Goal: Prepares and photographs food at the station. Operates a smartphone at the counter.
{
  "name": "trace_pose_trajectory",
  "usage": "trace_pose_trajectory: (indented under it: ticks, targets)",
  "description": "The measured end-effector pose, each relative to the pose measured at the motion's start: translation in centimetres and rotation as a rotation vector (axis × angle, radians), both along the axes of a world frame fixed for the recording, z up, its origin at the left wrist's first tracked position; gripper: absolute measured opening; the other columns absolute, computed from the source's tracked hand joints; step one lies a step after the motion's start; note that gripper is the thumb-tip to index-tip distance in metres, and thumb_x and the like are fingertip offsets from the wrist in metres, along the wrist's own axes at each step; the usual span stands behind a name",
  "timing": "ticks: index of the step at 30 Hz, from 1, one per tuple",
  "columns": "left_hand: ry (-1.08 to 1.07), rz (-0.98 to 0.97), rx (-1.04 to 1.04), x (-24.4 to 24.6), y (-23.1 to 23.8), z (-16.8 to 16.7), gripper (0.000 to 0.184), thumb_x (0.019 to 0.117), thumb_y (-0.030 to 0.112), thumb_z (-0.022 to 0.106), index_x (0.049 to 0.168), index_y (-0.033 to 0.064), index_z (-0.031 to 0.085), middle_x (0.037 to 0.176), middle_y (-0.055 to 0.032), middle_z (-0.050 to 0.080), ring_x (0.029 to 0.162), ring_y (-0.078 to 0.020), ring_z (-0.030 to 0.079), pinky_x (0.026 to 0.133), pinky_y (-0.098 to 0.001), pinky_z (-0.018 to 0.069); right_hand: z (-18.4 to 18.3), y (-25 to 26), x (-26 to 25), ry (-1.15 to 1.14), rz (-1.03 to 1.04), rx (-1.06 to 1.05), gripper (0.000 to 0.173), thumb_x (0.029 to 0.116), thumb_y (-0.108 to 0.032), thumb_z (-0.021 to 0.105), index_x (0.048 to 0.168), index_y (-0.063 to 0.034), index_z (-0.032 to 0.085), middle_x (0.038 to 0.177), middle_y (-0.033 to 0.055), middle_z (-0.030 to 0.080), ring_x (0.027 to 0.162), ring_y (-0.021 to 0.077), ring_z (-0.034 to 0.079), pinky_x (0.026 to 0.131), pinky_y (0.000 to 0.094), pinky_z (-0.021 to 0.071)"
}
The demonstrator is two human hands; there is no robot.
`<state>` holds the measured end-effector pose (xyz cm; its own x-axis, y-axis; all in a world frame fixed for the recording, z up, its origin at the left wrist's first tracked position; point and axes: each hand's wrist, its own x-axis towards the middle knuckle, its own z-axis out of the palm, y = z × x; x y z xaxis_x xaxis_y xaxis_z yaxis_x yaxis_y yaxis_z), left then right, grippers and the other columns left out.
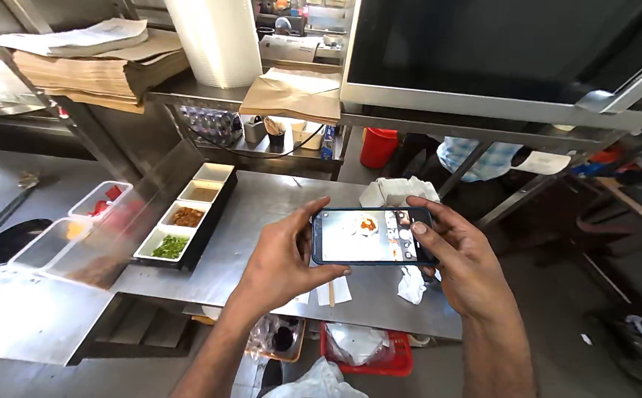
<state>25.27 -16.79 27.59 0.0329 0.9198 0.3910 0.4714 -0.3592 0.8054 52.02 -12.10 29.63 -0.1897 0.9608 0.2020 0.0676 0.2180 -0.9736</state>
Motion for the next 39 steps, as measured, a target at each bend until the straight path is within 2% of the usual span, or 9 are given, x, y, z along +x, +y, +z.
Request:
trace_pose_trajectory:
  ticks: [4,7,9,14,22,33,36,38,39]
  targets:
    - [0.001,0.012,0.0,0.0,-0.1,-0.3,0.097,0.0658,0.04,0.096,0.151,0.0254,0.051,0.085,0.0069,0.068,0.06,-0.005,0.058,0.05,-0.0217,0.0512,-0.3,-0.1,-0.9,-0.009,-0.064,0.041,0.045,0.0931,-0.021,0.072,0.137,-0.02,0.064,0.106,0.0074,0.071,0.064,0.0141,0.063,0.048,0.0233,0.0505]
    - [0.008,0.021,0.002,0.0,0.0,-0.5,0.096,0.0653,0.041,0.095,0.15,0.0261,0.052,0.087,0.0076,0.068,0.061,-0.0042,0.058,0.051,-0.0212,0.051,-0.5,0.0,-1.1,0.0,-0.077,0.048,0.046,0.0913,-0.015,0.075,0.136,-0.0185,0.065,0.107,0.008,0.072,0.068,0.0151,0.065,0.049,0.0235,0.0511]
    - [-0.008,0.01,-0.001,-0.1,0.0,-0.6,0.096,0.0657,0.04,0.095,0.15,0.0264,0.052,0.09,0.0073,0.069,0.062,-0.0044,0.06,0.052,-0.0214,0.0522,-0.7,0.0,-1.2,0.021,-0.086,0.048,0.044,0.0927,-0.017,0.073,0.136,-0.0186,0.065,0.107,0.0075,0.072,0.066,0.0138,0.063,0.047,0.0219,0.0486]
    - [-0.007,0.012,0.001,-0.1,0.3,-0.8,0.096,0.0655,0.042,0.095,0.149,0.0266,0.052,0.089,0.0074,0.069,0.062,-0.0046,0.06,0.052,-0.022,0.0527,-0.5,0.1,-1.0,0.016,-0.09,0.019,0.037,0.1005,-0.03,0.064,0.136,-0.019,0.066,0.106,0.0074,0.072,0.066,0.0136,0.064,0.047,0.0224,0.0494]
    - [-0.015,0.012,0.002,-0.3,0.4,-0.9,0.096,0.0648,0.042,0.096,0.149,0.0258,0.053,0.087,0.0073,0.068,0.061,-0.0046,0.058,0.051,-0.0218,0.0512,-0.6,0.1,-1.3,0.023,-0.083,0.004,0.038,0.101,-0.03,0.064,0.137,-0.0189,0.065,0.106,0.009,0.072,0.066,0.0155,0.065,0.047,0.0236,0.0513]
    - [-0.044,0.027,-0.025,-1.3,-0.1,-1.1,0.096,0.0651,0.04,0.097,0.15,0.0271,0.052,0.086,0.0064,0.067,0.059,-0.0052,0.058,0.051,-0.023,0.0521,-0.6,0.0,-2.3,-0.01,-0.08,0.014,0.038,0.0991,-0.033,0.066,0.135,-0.0215,0.066,0.105,0.0058,0.071,0.06,0.0119,0.059,0.044,0.0209,0.0439]
    - [-0.063,0.028,-0.05,-1.9,-0.5,-0.8,0.097,0.0656,0.037,0.097,0.15,0.0261,0.051,0.09,0.0057,0.07,0.063,-0.0058,0.062,0.054,-0.0245,0.0563,-0.7,0.2,-3.1,-0.017,-0.057,0.013,0.039,0.0982,-0.036,0.067,0.135,-0.0229,0.066,0.103,0.0048,0.071,0.059,0.0111,0.058,0.042,0.0203,0.0425]
    - [-0.064,0.028,-0.054,-2.6,-0.5,-0.7,0.097,0.0656,0.035,0.098,0.15,0.0236,0.051,0.093,0.0041,0.072,0.067,-0.0063,0.065,0.058,-0.0265,0.059,-1.0,0.5,-3.7,-0.037,-0.052,0.034,0.041,0.097,-0.04,0.067,0.135,-0.0229,0.066,0.104,0.0039,0.071,0.062,0.0112,0.061,0.043,0.0213,0.0455]
    - [-0.059,0.025,-0.048,-2.7,-0.5,-0.7,0.098,0.0652,0.034,0.098,0.15,0.0217,0.051,0.095,0.0031,0.072,0.07,-0.0067,0.066,0.061,-0.0277,0.0601,-1.3,0.6,-3.6,-0.066,-0.054,0.06,0.042,0.0969,-0.041,0.067,0.135,-0.0218,0.066,0.106,0.003,0.072,0.069,0.0107,0.064,0.048,0.0221,0.0505]
